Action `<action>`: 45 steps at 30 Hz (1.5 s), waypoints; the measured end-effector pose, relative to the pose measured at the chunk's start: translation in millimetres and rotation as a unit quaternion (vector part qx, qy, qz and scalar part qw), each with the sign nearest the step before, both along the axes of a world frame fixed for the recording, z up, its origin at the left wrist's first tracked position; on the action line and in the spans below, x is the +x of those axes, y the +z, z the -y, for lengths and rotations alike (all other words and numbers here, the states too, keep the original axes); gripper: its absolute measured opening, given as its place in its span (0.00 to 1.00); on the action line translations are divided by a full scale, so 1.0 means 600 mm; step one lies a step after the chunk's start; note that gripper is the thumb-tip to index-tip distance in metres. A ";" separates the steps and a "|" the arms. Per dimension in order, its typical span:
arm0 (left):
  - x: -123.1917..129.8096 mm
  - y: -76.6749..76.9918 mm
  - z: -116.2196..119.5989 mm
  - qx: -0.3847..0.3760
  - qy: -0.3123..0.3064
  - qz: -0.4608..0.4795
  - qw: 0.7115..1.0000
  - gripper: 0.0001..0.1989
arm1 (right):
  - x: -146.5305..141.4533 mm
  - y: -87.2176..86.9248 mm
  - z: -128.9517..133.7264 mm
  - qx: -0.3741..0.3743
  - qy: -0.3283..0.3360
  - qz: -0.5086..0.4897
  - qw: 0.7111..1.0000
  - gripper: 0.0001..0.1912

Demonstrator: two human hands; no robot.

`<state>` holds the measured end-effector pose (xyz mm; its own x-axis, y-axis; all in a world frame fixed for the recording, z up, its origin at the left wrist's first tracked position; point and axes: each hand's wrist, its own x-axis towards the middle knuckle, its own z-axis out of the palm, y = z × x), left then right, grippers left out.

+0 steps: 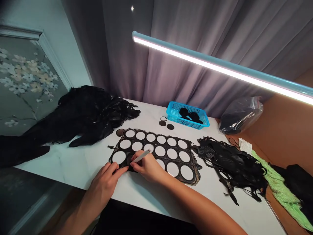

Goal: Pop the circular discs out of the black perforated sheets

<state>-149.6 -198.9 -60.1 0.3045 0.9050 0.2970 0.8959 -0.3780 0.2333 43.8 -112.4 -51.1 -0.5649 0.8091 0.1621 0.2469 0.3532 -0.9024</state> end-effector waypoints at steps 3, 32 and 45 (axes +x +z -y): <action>0.003 0.003 -0.002 -0.015 0.008 -0.010 1.000 0.26 | -0.001 -0.002 -0.003 0.034 -0.002 0.019 0.999 0.04; 0.088 0.078 -0.020 -0.350 0.041 0.570 0.742 0.19 | 0.338 0.000 0.092 0.121 -0.530 0.082 0.835 0.15; 0.194 0.091 -0.028 -0.448 -0.025 0.639 0.624 0.14 | 0.138 -0.004 0.143 -0.187 -0.239 -0.335 0.892 0.20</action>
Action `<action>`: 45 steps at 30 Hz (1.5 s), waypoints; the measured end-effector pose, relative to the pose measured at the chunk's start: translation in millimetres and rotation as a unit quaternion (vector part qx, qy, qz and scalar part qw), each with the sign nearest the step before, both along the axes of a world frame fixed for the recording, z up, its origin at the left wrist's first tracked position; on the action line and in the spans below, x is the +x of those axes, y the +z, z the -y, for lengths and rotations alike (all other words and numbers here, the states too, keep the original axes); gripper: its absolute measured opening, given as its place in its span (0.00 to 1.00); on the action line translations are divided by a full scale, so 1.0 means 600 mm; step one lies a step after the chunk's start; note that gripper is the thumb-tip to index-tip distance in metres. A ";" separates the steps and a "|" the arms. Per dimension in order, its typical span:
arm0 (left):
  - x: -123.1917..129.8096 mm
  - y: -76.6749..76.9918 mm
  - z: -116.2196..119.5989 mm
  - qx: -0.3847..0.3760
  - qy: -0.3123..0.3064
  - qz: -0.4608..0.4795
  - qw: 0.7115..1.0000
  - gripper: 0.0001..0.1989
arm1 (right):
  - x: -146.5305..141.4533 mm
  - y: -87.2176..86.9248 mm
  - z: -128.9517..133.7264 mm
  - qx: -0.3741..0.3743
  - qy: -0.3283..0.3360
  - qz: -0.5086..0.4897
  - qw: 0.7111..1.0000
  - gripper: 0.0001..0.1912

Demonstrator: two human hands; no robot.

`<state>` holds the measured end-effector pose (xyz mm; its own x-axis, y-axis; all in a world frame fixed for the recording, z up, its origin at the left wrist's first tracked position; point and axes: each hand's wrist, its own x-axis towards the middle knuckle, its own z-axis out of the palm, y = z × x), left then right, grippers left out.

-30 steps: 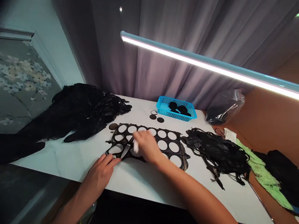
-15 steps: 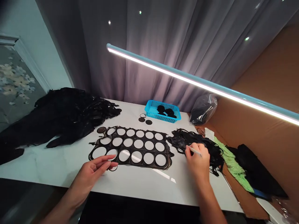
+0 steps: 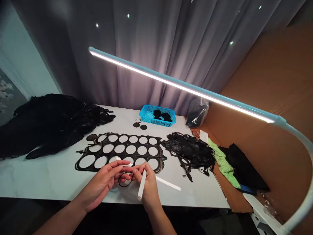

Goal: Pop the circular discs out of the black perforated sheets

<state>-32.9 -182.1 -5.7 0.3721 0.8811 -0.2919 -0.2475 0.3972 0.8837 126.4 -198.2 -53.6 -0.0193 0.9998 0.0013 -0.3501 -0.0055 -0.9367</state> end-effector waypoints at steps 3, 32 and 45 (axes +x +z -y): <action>0.003 -0.003 0.001 -0.001 -0.004 0.009 1.000 0.14 | 0.007 -0.007 0.000 0.000 -0.039 -0.007 0.999 0.20; -0.015 0.005 -0.108 -0.084 0.101 0.263 0.956 0.15 | 0.185 0.009 -0.073 0.173 -0.290 0.201 0.919 0.10; -0.027 -0.016 -0.144 0.004 0.133 0.214 0.968 0.13 | 0.327 -0.004 -0.132 0.080 -0.422 0.453 0.781 0.14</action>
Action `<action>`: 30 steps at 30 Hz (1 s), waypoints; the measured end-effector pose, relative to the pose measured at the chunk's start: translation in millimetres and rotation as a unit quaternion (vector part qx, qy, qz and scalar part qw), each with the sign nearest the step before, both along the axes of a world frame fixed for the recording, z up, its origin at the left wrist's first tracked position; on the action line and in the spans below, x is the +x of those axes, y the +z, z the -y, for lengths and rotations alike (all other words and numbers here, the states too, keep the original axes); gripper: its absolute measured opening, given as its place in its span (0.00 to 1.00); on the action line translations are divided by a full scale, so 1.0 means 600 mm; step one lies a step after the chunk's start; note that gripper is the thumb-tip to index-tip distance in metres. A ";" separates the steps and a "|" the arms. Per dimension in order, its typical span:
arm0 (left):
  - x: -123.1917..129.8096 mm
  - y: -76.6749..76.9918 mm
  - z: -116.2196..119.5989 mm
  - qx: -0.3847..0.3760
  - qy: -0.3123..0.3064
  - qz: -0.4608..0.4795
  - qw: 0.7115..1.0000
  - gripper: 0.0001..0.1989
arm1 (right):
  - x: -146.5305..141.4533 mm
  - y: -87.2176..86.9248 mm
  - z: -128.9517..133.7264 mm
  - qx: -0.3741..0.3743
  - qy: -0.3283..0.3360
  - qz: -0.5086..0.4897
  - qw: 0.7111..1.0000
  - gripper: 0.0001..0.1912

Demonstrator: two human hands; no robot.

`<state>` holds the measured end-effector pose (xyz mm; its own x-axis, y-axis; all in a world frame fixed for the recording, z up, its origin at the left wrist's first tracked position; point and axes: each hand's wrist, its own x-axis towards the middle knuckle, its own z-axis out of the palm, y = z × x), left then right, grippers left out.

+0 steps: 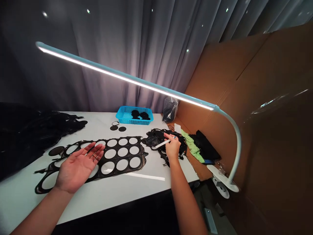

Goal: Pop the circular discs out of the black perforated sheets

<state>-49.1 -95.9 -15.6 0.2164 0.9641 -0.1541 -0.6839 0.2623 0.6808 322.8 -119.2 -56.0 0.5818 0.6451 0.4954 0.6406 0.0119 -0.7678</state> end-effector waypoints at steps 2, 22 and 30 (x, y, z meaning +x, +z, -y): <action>0.002 -0.005 0.002 0.019 -0.005 -0.030 0.999 0.11 | 0.002 -0.004 0.003 -0.010 -0.021 -0.002 1.000 0.17; 0.008 -0.004 0.026 0.119 -0.082 -0.215 0.966 0.11 | -0.016 0.001 0.013 0.017 -0.019 -0.020 0.999 0.21; 0.019 -0.013 0.032 0.221 -0.056 -0.359 0.905 0.10 | -0.023 -0.009 0.007 0.016 0.050 -0.088 0.995 0.32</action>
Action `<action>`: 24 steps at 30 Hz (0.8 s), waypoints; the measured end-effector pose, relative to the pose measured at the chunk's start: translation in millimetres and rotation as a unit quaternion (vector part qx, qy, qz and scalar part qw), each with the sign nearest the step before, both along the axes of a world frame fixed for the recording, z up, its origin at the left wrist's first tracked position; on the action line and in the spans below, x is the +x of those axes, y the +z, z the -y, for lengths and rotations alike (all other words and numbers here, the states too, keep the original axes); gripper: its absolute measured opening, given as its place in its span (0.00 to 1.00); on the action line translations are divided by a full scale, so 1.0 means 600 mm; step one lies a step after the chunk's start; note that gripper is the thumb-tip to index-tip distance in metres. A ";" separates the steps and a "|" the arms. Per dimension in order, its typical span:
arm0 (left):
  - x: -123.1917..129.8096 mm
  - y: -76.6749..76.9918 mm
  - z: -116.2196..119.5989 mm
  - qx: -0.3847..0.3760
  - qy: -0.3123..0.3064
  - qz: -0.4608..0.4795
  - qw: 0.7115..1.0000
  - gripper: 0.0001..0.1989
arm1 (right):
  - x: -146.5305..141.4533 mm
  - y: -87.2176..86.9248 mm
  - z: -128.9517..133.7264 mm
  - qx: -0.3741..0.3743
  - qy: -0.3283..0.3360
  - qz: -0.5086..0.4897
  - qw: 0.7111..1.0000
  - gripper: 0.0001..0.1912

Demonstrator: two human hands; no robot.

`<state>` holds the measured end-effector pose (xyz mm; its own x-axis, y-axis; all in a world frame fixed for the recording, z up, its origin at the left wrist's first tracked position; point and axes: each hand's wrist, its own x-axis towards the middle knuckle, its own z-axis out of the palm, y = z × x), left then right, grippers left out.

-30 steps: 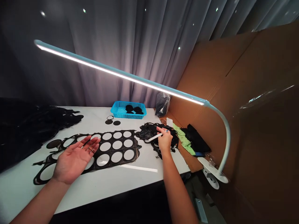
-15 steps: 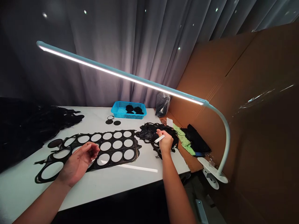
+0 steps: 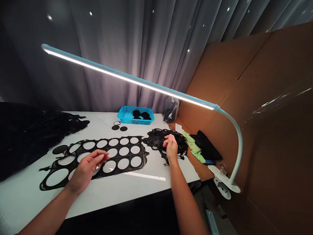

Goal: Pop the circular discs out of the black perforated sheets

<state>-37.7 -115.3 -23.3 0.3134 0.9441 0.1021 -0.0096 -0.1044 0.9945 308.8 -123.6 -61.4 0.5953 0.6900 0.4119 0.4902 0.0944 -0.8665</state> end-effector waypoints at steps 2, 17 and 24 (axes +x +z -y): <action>0.014 -0.008 0.011 0.049 -0.013 -0.050 0.997 0.08 | -0.007 0.004 0.001 0.005 0.021 -0.004 1.000 0.33; 0.039 -0.082 0.004 0.411 -0.216 -0.410 0.785 0.30 | -0.150 0.029 0.068 -0.197 0.335 -0.002 0.921 0.06; 0.036 -0.090 0.000 0.393 -0.231 -0.423 0.783 0.29 | -0.151 0.018 0.070 -0.168 0.357 0.042 0.918 0.07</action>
<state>-16.3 -115.2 -77.2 0.8724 0.4597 0.1660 0.4004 -0.8670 0.2966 218.1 -165.5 -50.8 -0.0820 0.9884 0.1282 0.4733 0.1518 -0.8677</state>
